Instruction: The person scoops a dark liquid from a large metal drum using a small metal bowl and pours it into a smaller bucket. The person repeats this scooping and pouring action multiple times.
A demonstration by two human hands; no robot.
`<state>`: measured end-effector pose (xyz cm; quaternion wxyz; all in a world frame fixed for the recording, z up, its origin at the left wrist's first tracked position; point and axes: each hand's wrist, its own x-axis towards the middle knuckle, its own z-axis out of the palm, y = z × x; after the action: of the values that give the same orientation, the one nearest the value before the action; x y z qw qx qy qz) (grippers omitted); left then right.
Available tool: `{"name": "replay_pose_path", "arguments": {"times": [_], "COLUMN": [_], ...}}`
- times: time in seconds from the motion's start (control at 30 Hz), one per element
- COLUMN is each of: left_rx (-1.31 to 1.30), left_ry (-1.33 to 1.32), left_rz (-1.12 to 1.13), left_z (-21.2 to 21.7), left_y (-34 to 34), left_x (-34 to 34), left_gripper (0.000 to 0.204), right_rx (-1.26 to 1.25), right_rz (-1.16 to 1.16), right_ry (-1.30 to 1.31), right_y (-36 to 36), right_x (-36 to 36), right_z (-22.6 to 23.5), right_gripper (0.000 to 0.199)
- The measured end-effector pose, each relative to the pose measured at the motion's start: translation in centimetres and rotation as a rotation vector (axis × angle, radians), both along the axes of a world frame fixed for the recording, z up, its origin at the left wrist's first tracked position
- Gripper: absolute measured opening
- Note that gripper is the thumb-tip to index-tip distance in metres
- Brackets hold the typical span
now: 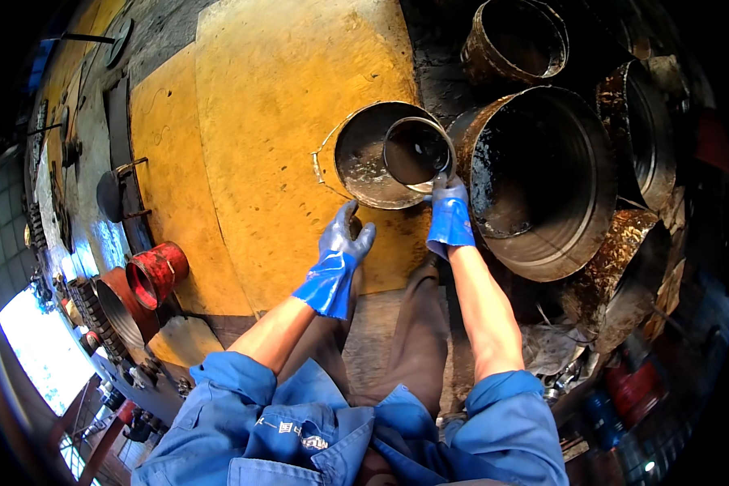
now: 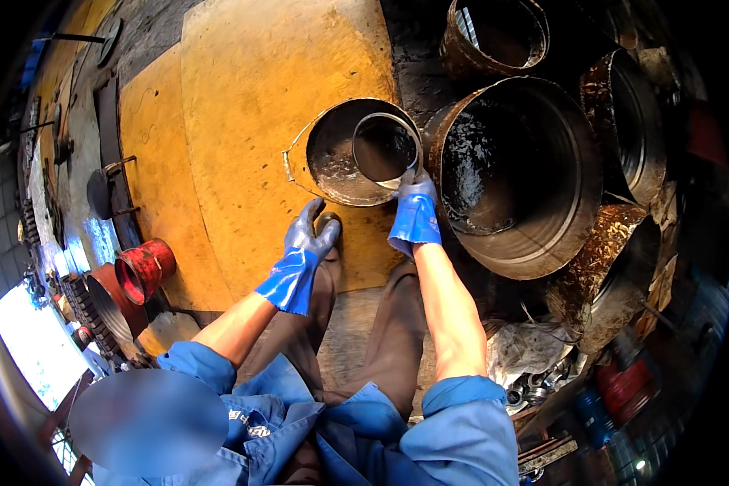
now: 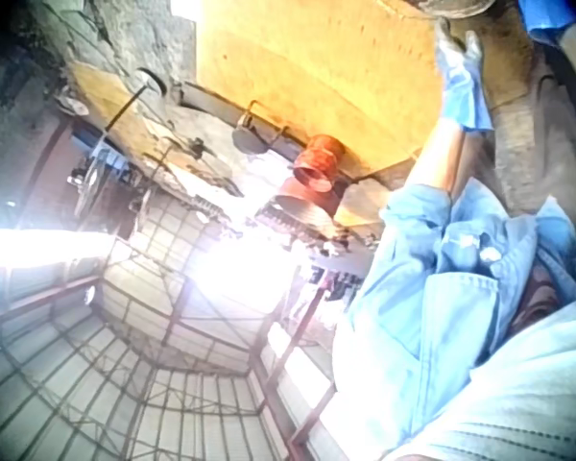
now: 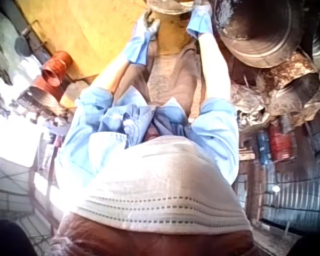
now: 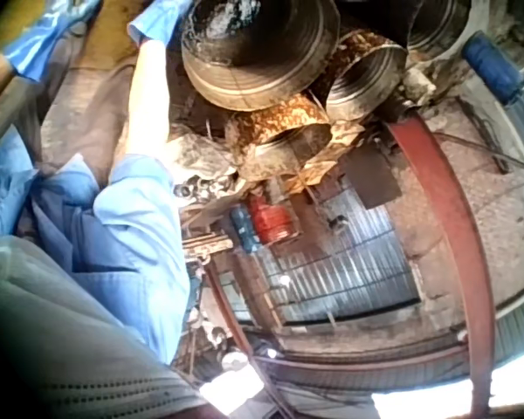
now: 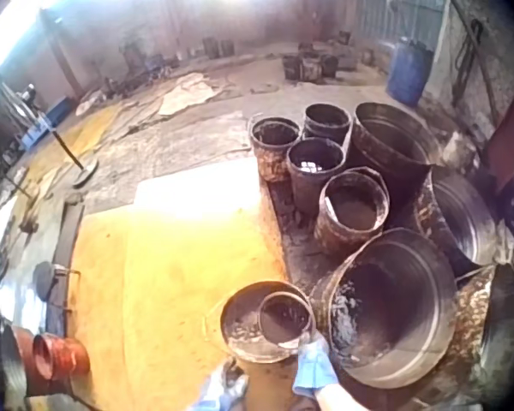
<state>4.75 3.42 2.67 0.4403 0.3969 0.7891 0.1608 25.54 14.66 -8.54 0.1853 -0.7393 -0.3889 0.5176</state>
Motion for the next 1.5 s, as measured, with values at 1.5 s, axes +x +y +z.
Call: {"name": "replay_pose_path", "arguments": {"times": [1.5], "left_rx": [0.405], "left_ry": [0.238], "left_rz": [-0.213], "left_z": [-14.8], "left_y": [26.1], "left_x": [19.6], "left_gripper": [0.033], "right_rx": [-0.324], "right_rz": [-0.974], "right_ry": [-0.087], "right_y": [6.9], "right_x": [36.2], "right_z": [-11.9], "right_gripper": [0.013]}}
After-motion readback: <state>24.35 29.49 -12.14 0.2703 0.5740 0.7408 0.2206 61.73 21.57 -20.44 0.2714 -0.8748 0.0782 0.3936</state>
